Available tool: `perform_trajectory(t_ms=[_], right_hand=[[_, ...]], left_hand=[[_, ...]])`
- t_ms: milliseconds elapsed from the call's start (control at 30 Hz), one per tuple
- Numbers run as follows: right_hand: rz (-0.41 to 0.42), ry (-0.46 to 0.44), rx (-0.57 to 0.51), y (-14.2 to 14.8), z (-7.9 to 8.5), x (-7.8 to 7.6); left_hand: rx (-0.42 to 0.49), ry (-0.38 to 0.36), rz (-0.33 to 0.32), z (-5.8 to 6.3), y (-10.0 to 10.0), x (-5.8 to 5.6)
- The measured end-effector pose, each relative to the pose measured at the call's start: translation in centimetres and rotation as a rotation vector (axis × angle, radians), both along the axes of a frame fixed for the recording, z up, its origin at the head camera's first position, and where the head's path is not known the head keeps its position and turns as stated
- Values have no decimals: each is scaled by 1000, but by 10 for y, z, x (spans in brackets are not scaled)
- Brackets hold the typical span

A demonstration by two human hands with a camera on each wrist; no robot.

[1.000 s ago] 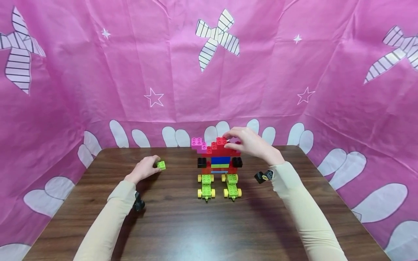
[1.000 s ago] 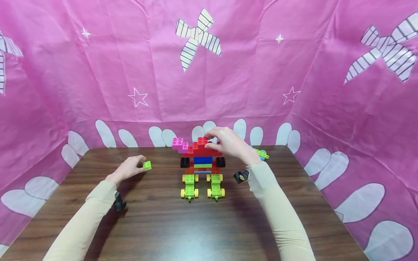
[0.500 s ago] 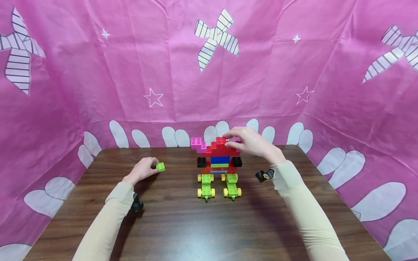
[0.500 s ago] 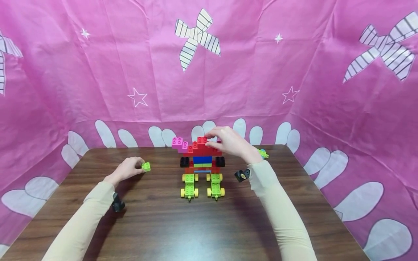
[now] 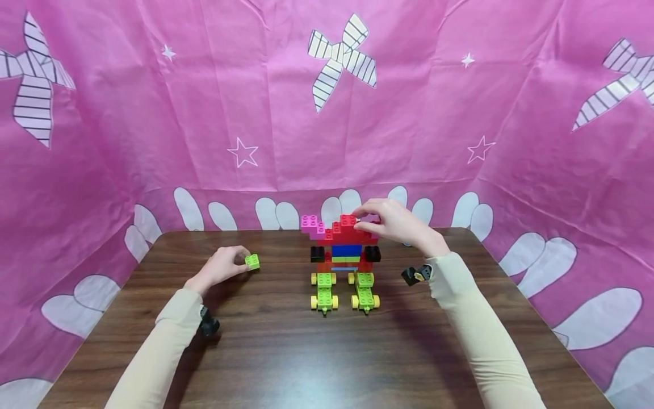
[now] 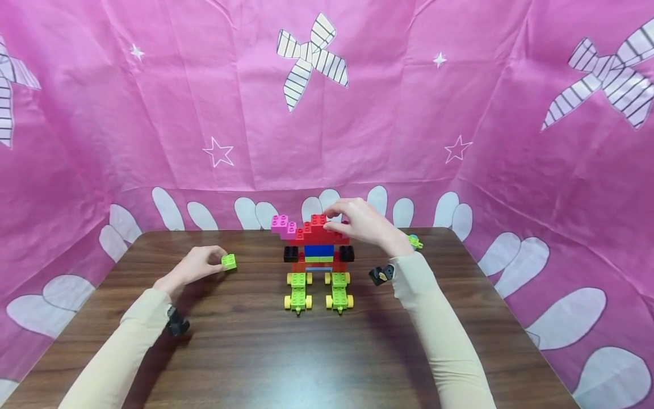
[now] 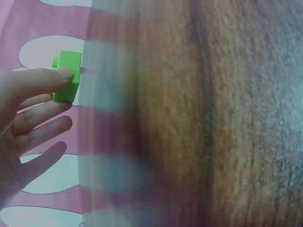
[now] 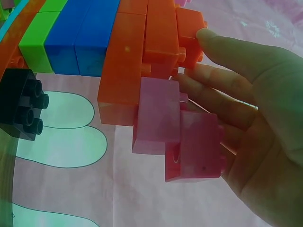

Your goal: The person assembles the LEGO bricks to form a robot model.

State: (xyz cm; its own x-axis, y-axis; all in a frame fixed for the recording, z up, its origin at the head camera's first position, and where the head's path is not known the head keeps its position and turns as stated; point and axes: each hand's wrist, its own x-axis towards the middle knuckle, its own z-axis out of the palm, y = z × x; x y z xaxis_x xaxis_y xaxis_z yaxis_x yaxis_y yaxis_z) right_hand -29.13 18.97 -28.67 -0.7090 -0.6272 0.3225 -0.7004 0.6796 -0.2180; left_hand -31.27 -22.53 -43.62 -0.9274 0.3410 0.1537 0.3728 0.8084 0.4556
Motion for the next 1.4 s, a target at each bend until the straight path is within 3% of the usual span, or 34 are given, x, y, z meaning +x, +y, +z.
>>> perform_trajectory(t_ms=[267, 500, 900, 1200, 1400], right_hand=[[6, -7, -12, 0, -1, 0], [5, -16, -27, 1, 0, -1], [-4, -43, -33, 0, 1, 0], [-16, -67, -26, -1, 2, 1], [-15, -74, -27, 0, 2, 1]], left_hand=[[45, 83, -51, 19, 4, 14], [84, 105, -94, 51, 11, 27], [72, 174, -160, 99, 26, 50], [71, 206, -215, 128, 44, 58], [134, 226, -245, 146, 57, 59]])
